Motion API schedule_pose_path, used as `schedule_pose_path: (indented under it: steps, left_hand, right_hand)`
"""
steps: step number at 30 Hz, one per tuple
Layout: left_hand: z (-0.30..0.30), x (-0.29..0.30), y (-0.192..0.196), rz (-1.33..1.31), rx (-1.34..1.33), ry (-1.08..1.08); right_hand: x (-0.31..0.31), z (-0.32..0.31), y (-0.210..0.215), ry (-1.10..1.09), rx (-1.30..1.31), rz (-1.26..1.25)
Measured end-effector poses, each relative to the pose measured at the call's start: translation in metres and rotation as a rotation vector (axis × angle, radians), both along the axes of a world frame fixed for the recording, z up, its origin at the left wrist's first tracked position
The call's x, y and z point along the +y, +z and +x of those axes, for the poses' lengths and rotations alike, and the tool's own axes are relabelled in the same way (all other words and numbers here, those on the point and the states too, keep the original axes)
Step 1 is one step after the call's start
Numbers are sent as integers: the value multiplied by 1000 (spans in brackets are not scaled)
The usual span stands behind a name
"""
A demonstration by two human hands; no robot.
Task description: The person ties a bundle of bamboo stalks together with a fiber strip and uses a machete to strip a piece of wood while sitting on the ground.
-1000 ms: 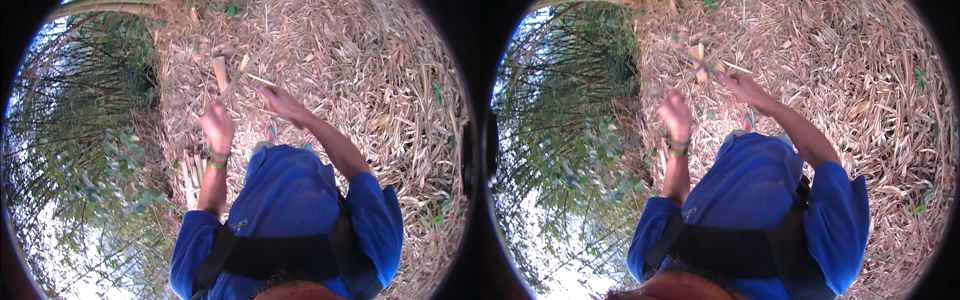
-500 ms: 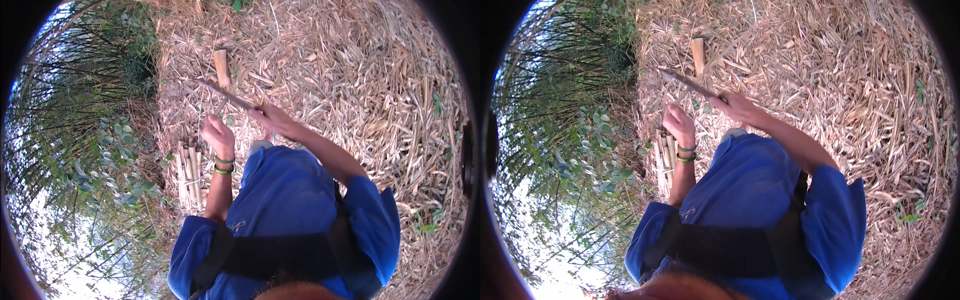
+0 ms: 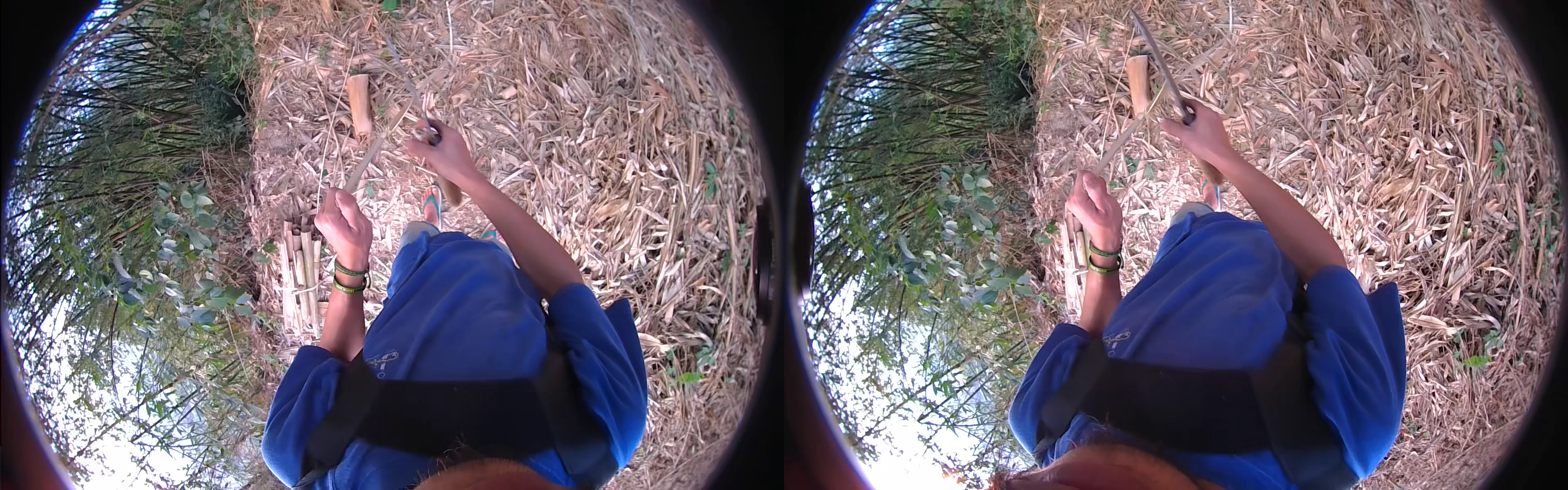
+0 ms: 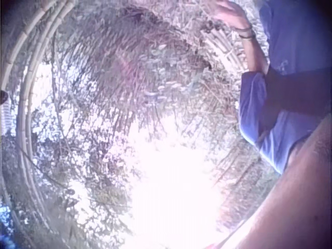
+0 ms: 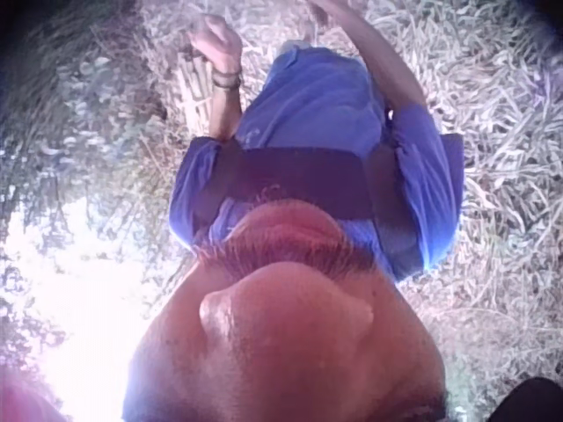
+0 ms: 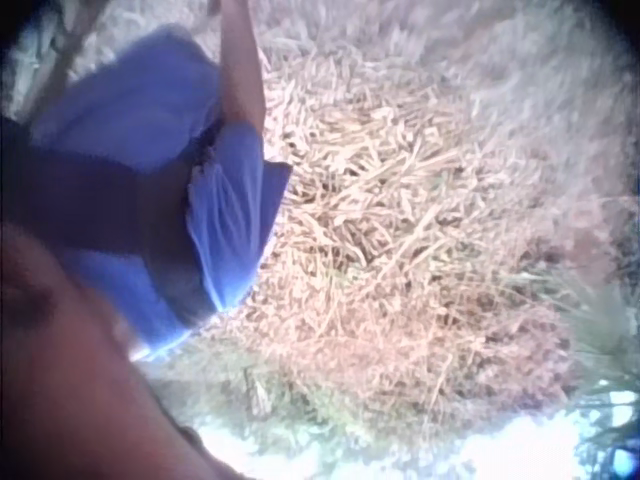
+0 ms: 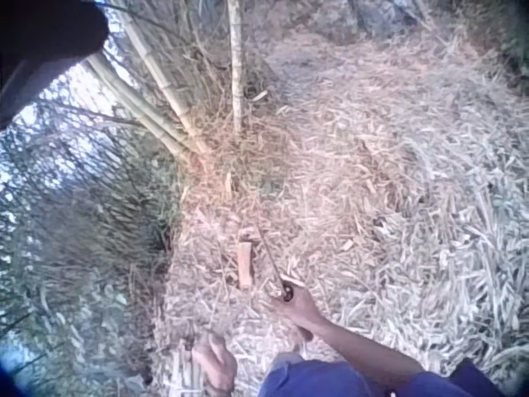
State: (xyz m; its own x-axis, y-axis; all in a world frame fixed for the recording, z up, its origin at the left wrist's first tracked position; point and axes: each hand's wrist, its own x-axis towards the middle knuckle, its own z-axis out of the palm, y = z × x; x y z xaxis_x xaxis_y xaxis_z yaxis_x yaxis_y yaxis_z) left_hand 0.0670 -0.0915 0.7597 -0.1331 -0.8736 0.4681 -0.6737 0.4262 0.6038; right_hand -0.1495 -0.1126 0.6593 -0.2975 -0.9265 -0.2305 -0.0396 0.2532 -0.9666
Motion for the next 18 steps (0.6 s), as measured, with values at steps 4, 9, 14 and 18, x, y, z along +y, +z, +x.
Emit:
schedule_pose_path:
  steps: [4, 9, 14, 18]
  left_hand:
    - [-3, 8, 0, -10, -38, -33]
    - [5, 12, -10, 10, 20, -14]
    - [15, 12, -11, 0, 56, -2]
    - [15, 10, -5, -40, 54, -1]
  right_hand:
    - [-28, 13, 13, -149, 131, -149]
    - [-41, 35, 9, -167, 100, -149]
    - [-41, 41, -12, 40, -9, -105]
    - [-36, 35, -11, 149, 115, -189]
